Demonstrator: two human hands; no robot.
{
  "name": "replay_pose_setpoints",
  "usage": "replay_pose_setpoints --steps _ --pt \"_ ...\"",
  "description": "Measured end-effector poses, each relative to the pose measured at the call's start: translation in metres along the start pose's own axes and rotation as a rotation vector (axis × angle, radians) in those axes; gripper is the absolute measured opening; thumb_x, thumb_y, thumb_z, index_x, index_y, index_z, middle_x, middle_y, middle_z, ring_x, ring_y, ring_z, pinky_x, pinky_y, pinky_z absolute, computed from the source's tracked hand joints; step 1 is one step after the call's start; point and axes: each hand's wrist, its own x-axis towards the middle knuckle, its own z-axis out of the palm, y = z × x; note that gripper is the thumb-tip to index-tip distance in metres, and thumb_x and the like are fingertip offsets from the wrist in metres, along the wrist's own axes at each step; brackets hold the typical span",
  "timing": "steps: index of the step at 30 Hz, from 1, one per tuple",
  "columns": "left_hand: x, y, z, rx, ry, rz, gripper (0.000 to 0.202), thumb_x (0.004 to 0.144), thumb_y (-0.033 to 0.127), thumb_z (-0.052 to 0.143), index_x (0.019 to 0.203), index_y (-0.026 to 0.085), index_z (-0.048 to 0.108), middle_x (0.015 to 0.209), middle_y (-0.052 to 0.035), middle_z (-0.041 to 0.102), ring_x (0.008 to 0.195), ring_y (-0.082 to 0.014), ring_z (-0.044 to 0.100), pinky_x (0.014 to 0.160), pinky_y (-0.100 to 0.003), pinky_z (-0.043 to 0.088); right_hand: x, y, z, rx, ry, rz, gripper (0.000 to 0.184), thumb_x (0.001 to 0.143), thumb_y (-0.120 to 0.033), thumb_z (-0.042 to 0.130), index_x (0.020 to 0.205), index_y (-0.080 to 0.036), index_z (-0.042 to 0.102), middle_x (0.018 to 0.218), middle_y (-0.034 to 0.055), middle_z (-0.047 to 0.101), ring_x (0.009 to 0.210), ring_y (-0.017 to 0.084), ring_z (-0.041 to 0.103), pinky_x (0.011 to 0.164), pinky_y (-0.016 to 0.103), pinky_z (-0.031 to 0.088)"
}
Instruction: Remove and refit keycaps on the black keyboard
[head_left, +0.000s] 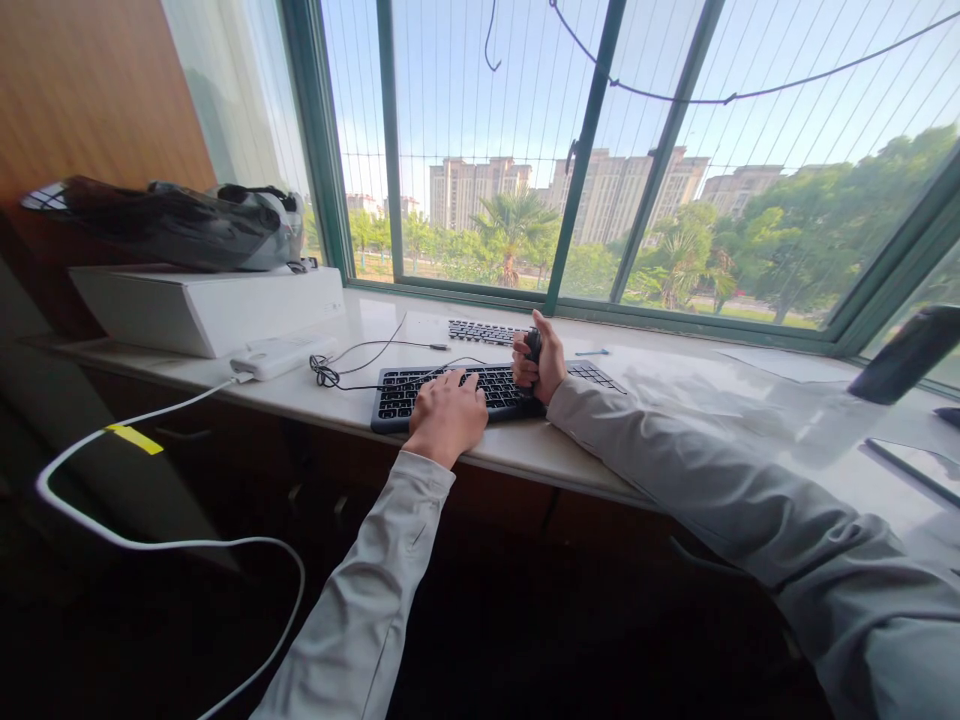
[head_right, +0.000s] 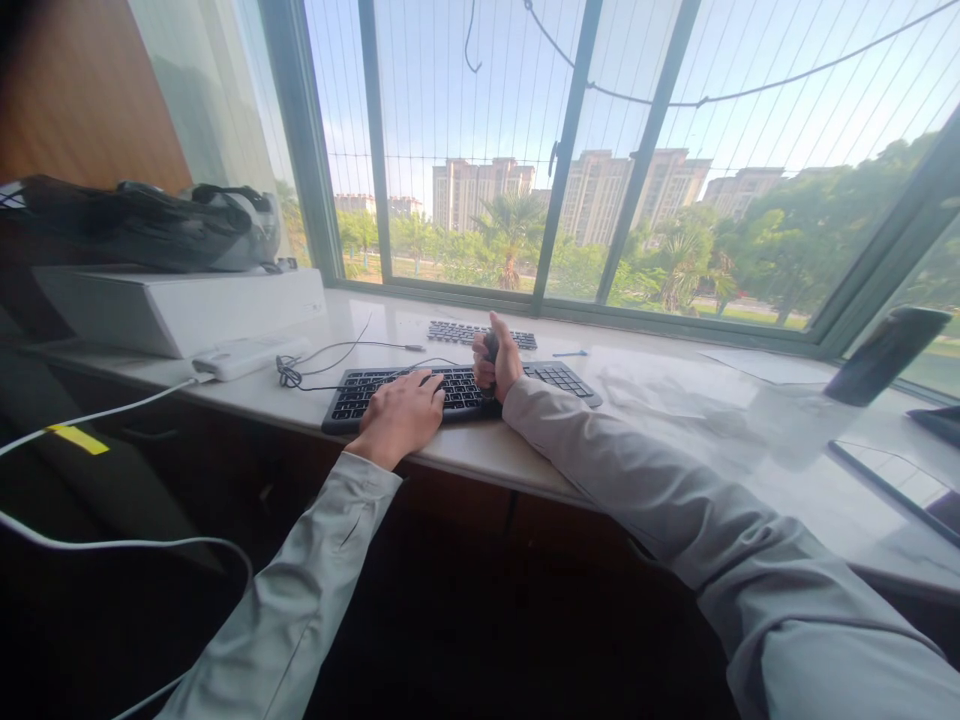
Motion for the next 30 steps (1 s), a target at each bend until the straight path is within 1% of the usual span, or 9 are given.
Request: replay_pose_setpoints --steps 5,10,17,21,24,27,30 --pt "0.0 0.0 -0.001 0.006 -0.004 0.0 0.041 0.094 0.034 0.032 0.124 0.023 0.057 0.133 -0.0067 0.055 0.121 -0.0222 0.049 0.103 -0.039 0.037 -0.008 0.0 0.003 0.008 -0.018 -0.07 0.056 0.075 -0.071 0.048 0.055 -0.024 0.026 0.033 -0.0101 0.02 0.028 0.006 0.014 0.027 0.02 0.013" --pt "-0.001 0.0 -0.002 0.003 -0.008 0.006 0.043 0.095 0.035 0.03 0.127 0.023 0.055 0.136 -0.0076 0.053 0.123 -0.023 0.048 0.103 -0.04 0.037 -0.02 -0.004 0.0 0.009 -0.053 -0.136 0.054 0.075 -0.068 0.047 0.054 -0.024 0.026 0.033 -0.009 0.022 0.027 0.006 0.016 0.028 0.021 0.015" --pt "-0.001 0.0 -0.002 -0.008 0.001 0.004 0.044 0.094 0.034 0.029 0.127 0.02 0.056 0.137 -0.0091 0.052 0.123 -0.0245 0.048 0.103 -0.042 0.037 -0.023 0.005 -0.004 0.016 -0.018 -0.214 0.052 0.074 -0.067 0.048 0.053 -0.024 0.027 0.032 -0.0082 0.021 0.028 0.007 0.016 0.028 0.021 0.016" --pt "-0.001 0.0 -0.003 -0.018 -0.01 -0.001 0.044 0.095 0.035 0.029 0.127 0.021 0.055 0.137 -0.009 0.052 0.125 -0.024 0.047 0.104 -0.042 0.036 -0.023 0.011 0.001 0.033 0.045 -0.296 0.054 0.072 -0.068 0.052 0.053 -0.024 0.028 0.033 -0.0082 0.021 0.027 0.007 0.018 0.028 0.021 0.016" --pt "-0.001 0.0 -0.003 -0.021 -0.013 0.002 0.044 0.094 0.034 0.029 0.126 0.021 0.056 0.136 -0.0091 0.053 0.124 -0.0241 0.047 0.103 -0.041 0.036 -0.022 0.015 0.004 0.067 0.108 -0.354 0.053 0.073 -0.067 0.052 0.054 -0.023 0.029 0.033 -0.0081 0.023 0.027 0.007 0.019 0.028 0.021 0.017" --pt "-0.001 0.0 -0.002 -0.016 -0.004 0.004 0.043 0.094 0.034 0.029 0.125 0.02 0.057 0.134 -0.0098 0.054 0.122 -0.025 0.048 0.101 -0.042 0.037 -0.019 0.019 0.008 0.103 0.171 -0.371 0.053 0.075 -0.067 0.051 0.055 -0.023 0.029 0.034 -0.0087 0.022 0.028 0.006 0.018 0.028 0.021 0.015" --pt "-0.002 0.0 -0.001 -0.003 0.011 0.007 0.043 0.094 0.032 0.029 0.123 0.019 0.058 0.134 -0.0099 0.054 0.121 -0.025 0.049 0.101 -0.042 0.037 -0.015 0.023 0.012 0.083 0.253 -0.39 0.053 0.076 -0.067 0.05 0.056 -0.023 0.03 0.036 -0.0093 0.022 0.029 0.006 0.016 0.028 0.021 0.013"
